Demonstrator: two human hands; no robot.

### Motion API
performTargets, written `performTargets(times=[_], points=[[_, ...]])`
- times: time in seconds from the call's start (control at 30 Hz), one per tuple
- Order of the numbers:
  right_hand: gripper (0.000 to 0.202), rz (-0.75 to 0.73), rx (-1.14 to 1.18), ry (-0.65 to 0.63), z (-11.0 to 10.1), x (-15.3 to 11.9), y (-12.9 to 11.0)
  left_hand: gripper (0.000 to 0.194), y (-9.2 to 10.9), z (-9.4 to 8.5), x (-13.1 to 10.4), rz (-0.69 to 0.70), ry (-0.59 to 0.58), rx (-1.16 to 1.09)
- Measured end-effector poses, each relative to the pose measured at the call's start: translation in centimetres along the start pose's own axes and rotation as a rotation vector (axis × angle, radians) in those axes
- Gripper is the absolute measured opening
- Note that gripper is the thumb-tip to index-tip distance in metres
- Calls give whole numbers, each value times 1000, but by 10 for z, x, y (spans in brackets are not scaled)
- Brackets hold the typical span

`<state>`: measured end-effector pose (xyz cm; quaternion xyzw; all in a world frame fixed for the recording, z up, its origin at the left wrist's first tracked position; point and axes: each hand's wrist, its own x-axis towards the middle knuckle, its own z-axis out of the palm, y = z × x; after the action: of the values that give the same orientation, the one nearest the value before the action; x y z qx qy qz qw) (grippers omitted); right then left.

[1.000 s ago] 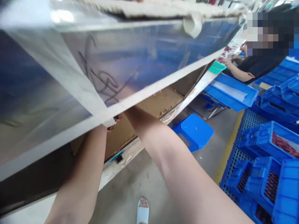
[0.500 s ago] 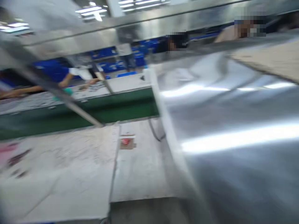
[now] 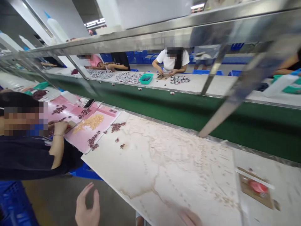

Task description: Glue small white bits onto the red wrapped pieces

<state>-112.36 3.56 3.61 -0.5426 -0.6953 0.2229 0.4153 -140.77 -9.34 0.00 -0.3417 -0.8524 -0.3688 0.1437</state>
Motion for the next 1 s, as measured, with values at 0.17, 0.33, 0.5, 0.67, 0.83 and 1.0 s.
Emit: performTargets(times=[0.17,0.33,0.5,0.67,0.83,1.0], points=[[58,-391,-59,-415,205,79,-53,66,-84,60,142,-18,-37,83],[80,-498,-179,-540,314,129,-71,104,-121,110,200,17,-218,189],[87,-518,-268,-536,350,155,-92,103,-134,133,220,42,-328,210],[73,-558,-270,-552,385,189,-107,87,-128,150,238,114,-387,173],[44,-669,-173,-664,393,200,-114,68,-115,165,259,240,-454,54],[37,-694,-60,-734,375,185,-116,41,-99,174,262,334,-531,-146]])
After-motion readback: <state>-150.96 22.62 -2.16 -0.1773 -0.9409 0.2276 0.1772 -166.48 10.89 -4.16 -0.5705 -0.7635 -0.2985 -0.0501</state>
